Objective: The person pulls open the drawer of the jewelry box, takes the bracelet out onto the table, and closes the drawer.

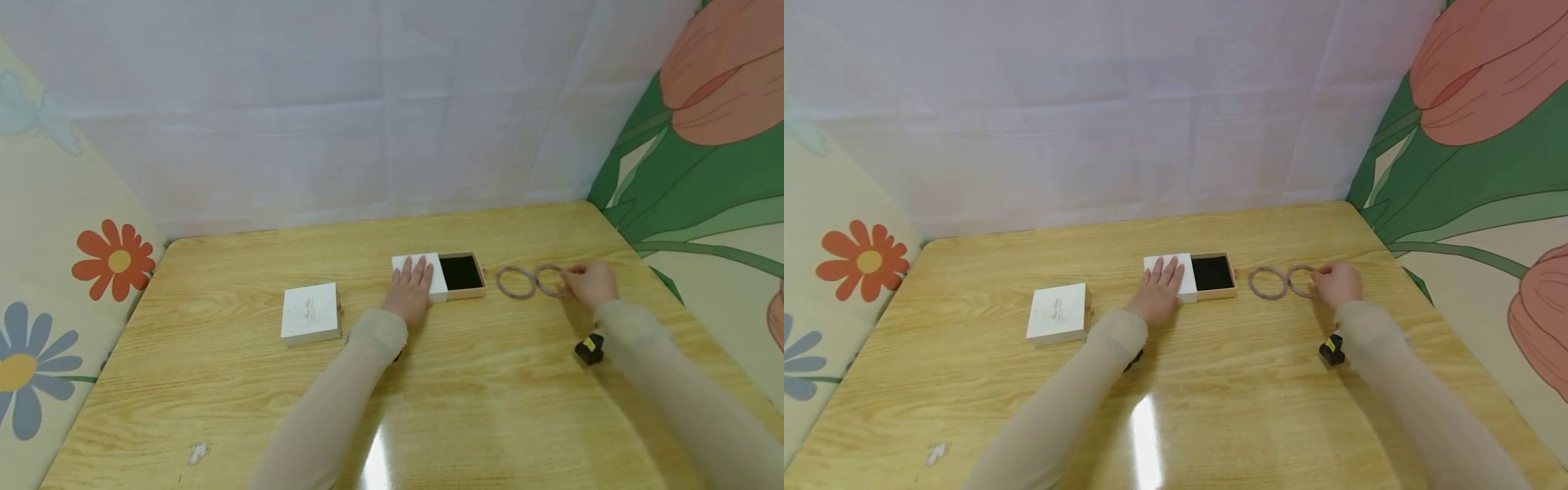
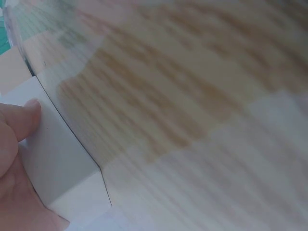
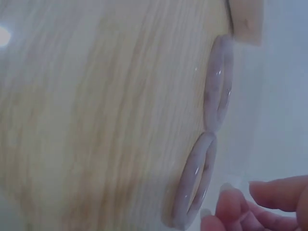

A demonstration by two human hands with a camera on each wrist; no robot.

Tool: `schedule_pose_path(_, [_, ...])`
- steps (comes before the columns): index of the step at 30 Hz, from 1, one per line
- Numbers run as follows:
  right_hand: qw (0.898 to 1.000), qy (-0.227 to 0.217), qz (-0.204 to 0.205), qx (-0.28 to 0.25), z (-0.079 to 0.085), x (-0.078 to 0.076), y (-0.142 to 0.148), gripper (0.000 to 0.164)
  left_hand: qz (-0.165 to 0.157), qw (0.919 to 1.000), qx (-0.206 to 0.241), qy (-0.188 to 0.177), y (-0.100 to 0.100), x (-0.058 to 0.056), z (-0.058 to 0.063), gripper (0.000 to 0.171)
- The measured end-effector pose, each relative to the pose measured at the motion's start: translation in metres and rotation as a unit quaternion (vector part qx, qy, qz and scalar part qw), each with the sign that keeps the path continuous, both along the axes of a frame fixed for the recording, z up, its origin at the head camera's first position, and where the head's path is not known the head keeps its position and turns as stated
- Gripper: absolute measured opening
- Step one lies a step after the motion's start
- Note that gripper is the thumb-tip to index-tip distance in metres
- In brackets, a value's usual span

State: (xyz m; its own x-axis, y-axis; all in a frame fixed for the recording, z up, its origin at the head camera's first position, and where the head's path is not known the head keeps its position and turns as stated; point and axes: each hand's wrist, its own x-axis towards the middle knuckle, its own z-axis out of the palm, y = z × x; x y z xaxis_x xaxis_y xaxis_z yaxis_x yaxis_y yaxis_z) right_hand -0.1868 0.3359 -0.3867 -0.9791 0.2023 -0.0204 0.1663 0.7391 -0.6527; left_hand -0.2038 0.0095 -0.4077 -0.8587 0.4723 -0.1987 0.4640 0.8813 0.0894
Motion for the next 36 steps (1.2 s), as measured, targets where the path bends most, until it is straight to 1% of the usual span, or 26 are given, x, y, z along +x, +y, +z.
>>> schedule_pose_path(10, [0.999, 0.014, -0.001, -0.029, 0.001, 0.001, -0.016, 0.034, -0.002, 1.0000, 0.001, -0.001, 0.001, -0.001, -0.002, 0.067])
schedule_pose_path(19, [0.999, 0.037, 0.016, -0.025, 0.002, 0.002, -0.030, 0.032, -0.002, 1.0000, 0.001, 0.005, -0.001, -0.002, -0.006, 0.067])
schedule_pose_path(26, [0.998, 0.027, 0.036, -0.034, 0.000, 0.003, -0.035, 0.031, -0.005, 1.0000, 0.003, 0.007, 0.000, -0.003, -0.006, 0.067])
schedule_pose_path(33, [0.997, 0.022, 0.027, -0.064, 0.001, 0.003, -0.040, 0.031, -0.002, 0.9999, 0.004, 0.010, 0.000, -0.004, -0.008, 0.067])
schedule_pose_path(36, [0.997, 0.024, 0.029, -0.066, 0.001, 0.003, -0.042, 0.030, -0.002, 0.9999, 0.006, 0.012, 0.000, -0.004, -0.009, 0.067])
